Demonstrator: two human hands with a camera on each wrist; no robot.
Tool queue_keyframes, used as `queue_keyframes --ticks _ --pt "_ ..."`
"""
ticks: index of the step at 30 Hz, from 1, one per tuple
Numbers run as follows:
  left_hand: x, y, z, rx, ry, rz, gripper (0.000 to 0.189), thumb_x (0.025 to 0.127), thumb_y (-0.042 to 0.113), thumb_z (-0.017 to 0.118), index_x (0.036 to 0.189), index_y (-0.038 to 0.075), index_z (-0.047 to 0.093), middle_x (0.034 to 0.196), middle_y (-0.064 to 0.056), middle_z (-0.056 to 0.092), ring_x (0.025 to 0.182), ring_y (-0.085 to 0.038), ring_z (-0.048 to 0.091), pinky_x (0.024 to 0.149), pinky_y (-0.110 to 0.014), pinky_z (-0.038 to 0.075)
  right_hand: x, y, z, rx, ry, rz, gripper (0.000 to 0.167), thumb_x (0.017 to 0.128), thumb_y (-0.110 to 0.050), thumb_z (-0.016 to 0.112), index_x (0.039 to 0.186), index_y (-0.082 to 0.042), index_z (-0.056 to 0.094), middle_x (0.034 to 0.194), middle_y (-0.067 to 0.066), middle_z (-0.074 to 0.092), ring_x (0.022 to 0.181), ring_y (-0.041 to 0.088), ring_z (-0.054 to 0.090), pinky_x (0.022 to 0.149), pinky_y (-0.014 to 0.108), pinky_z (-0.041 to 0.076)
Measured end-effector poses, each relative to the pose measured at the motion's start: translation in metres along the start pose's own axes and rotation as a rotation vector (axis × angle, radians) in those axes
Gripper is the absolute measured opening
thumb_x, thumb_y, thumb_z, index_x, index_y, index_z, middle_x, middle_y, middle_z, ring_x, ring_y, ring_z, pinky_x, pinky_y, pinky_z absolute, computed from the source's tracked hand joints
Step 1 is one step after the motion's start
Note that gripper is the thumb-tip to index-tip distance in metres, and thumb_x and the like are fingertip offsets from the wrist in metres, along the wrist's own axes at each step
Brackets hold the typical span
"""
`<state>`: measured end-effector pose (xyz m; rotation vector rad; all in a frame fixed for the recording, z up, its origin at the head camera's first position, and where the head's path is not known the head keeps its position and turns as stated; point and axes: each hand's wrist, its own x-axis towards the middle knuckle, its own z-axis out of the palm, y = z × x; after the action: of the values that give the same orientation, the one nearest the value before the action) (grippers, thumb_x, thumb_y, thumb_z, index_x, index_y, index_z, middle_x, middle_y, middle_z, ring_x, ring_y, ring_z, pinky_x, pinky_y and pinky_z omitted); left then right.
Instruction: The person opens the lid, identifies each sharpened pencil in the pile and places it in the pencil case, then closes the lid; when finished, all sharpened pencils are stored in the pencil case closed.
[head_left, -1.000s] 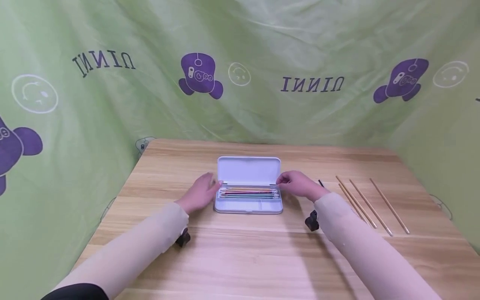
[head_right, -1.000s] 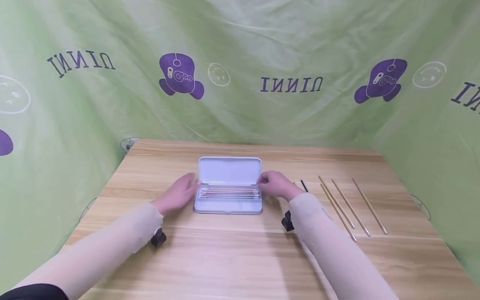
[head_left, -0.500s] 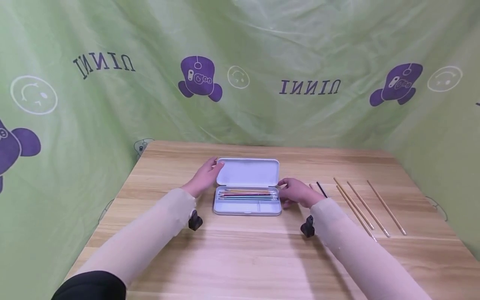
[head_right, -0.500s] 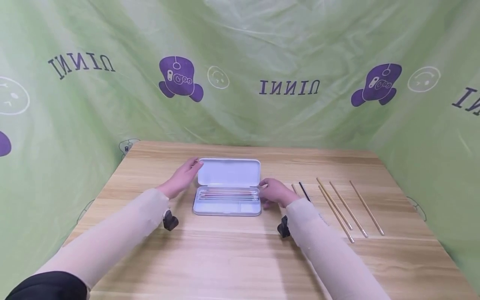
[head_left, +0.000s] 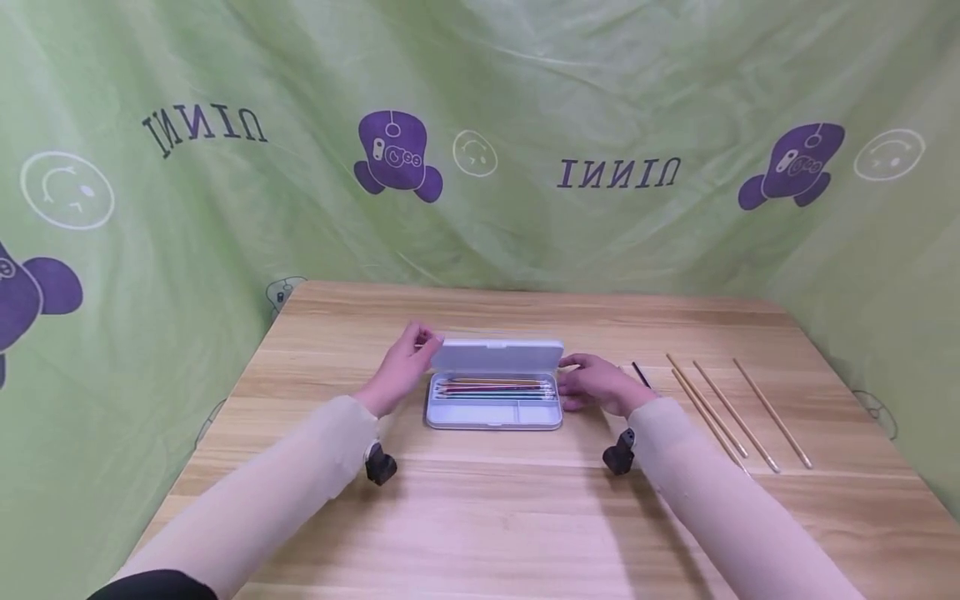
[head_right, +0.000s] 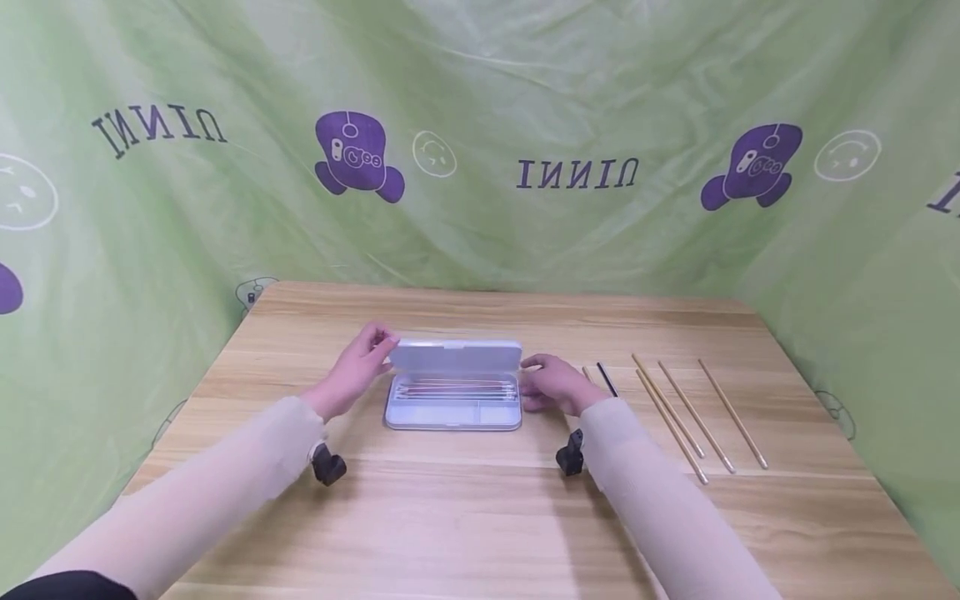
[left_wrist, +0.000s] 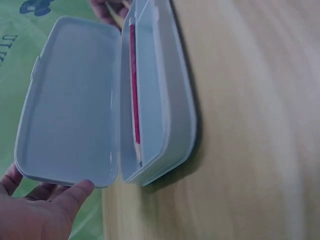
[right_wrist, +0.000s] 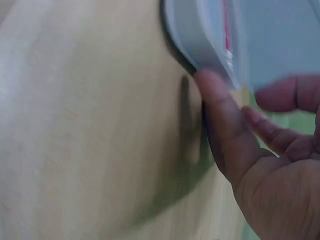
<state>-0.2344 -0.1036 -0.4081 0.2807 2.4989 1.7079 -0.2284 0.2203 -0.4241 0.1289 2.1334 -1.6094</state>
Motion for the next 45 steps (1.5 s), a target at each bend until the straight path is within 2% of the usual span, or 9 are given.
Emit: queue_keyframes --ticks 2,4,9,11,14,17,23,31,45 --pt "-0.008 -0.003 0.001 0.054 -0.014 0.026 0.022 0.107 0.023 0.056 0.11 0.002 0.052 0.121 -0.019 0.059 0.123 -0.036 0.055 0.106 -0.05 0.046 -0.002 -0.002 -0.004 -0.002 0.035 -0.052 0.051 0.102 0.001 0.048 0.15 0.013 0.034 0.119 0.025 0.061 0.101 0.028 0.065 0.09 0.04 0.058" --pt "-0.016 -0.006 0.002 0.124 -0.046 0.055 0.021 0.104 0.022 0.062 0.109 0.002 0.055 0.119 -0.018 0.061 0.121 -0.035 0.057 0.106 -0.051 0.046 -0.005 -0.007 -0.005 -0.123 0.069 -0.145 0.048 0.103 -0.004 0.05 0.147 0.013 0.041 0.125 0.027 0.06 0.111 0.033 0.062 0.097 0.045 0.054" --pt "-0.024 -0.014 0.003 0.273 -0.176 0.149 0.035 0.096 0.015 0.072 0.123 -0.004 0.061 0.135 -0.025 0.059 0.13 -0.043 0.053 0.113 -0.055 0.038 -0.017 -0.021 0.003 -0.684 0.068 -0.425 0.05 0.098 -0.026 0.069 0.136 0.005 0.061 0.135 0.027 0.061 0.125 0.044 0.056 0.107 0.056 0.044" --pt "-0.024 -0.016 0.003 0.354 -0.223 0.185 0.044 0.094 0.015 0.075 0.129 -0.006 0.061 0.143 -0.028 0.054 0.136 -0.046 0.048 0.117 -0.055 0.033 -0.02 -0.025 0.009 -0.834 0.021 -0.484 0.051 0.095 -0.029 0.074 0.133 0.003 0.066 0.135 0.027 0.061 0.127 0.046 0.056 0.109 0.057 0.042" --pt "-0.023 -0.017 0.005 0.495 -0.279 0.229 0.052 0.093 0.016 0.077 0.135 -0.01 0.059 0.149 -0.031 0.047 0.14 -0.048 0.043 0.118 -0.055 0.03 -0.021 -0.026 0.018 -0.941 -0.05 -0.472 0.054 0.091 -0.03 0.081 0.132 0.002 0.068 0.137 0.025 0.059 0.13 0.044 0.053 0.112 0.055 0.038" --pt "-0.024 -0.018 0.008 0.599 -0.323 0.249 0.057 0.093 0.018 0.076 0.138 -0.012 0.057 0.152 -0.031 0.044 0.144 -0.047 0.038 0.12 -0.053 0.028 -0.02 -0.023 0.022 -0.993 -0.068 -0.454 0.055 0.088 -0.026 0.084 0.132 0.003 0.068 0.14 0.027 0.056 0.131 0.045 0.052 0.113 0.054 0.038" --pt "-0.022 -0.019 0.012 0.661 -0.323 0.277 0.057 0.096 0.018 0.073 0.14 -0.014 0.055 0.155 -0.031 0.041 0.147 -0.046 0.033 0.121 -0.052 0.024 -0.016 -0.021 0.024 -1.01 -0.037 -0.451 0.056 0.088 -0.021 0.085 0.133 0.005 0.066 0.143 0.03 0.053 0.133 0.047 0.05 0.114 0.055 0.037" --pt "-0.008 -0.018 0.019 0.696 -0.346 0.253 0.058 0.1 0.018 0.068 0.145 -0.013 0.049 0.159 -0.03 0.035 0.15 -0.045 0.027 0.123 -0.05 0.021 -0.01 -0.017 0.018 -0.974 -0.01 -0.402 0.057 0.092 -0.021 0.08 0.139 0.005 0.061 0.151 0.03 0.046 0.14 0.048 0.043 0.117 0.056 0.032" --pt "-0.009 -0.024 0.019 0.691 -0.354 0.247 0.06 0.102 0.018 0.066 0.149 -0.011 0.045 0.162 -0.03 0.03 0.152 -0.046 0.02 0.123 -0.052 0.018 -0.01 -0.002 0.016 -0.978 -0.01 -0.456 0.064 0.096 -0.026 0.076 0.148 0.002 0.053 0.157 0.029 0.038 0.142 0.048 0.04 0.117 0.056 0.031"
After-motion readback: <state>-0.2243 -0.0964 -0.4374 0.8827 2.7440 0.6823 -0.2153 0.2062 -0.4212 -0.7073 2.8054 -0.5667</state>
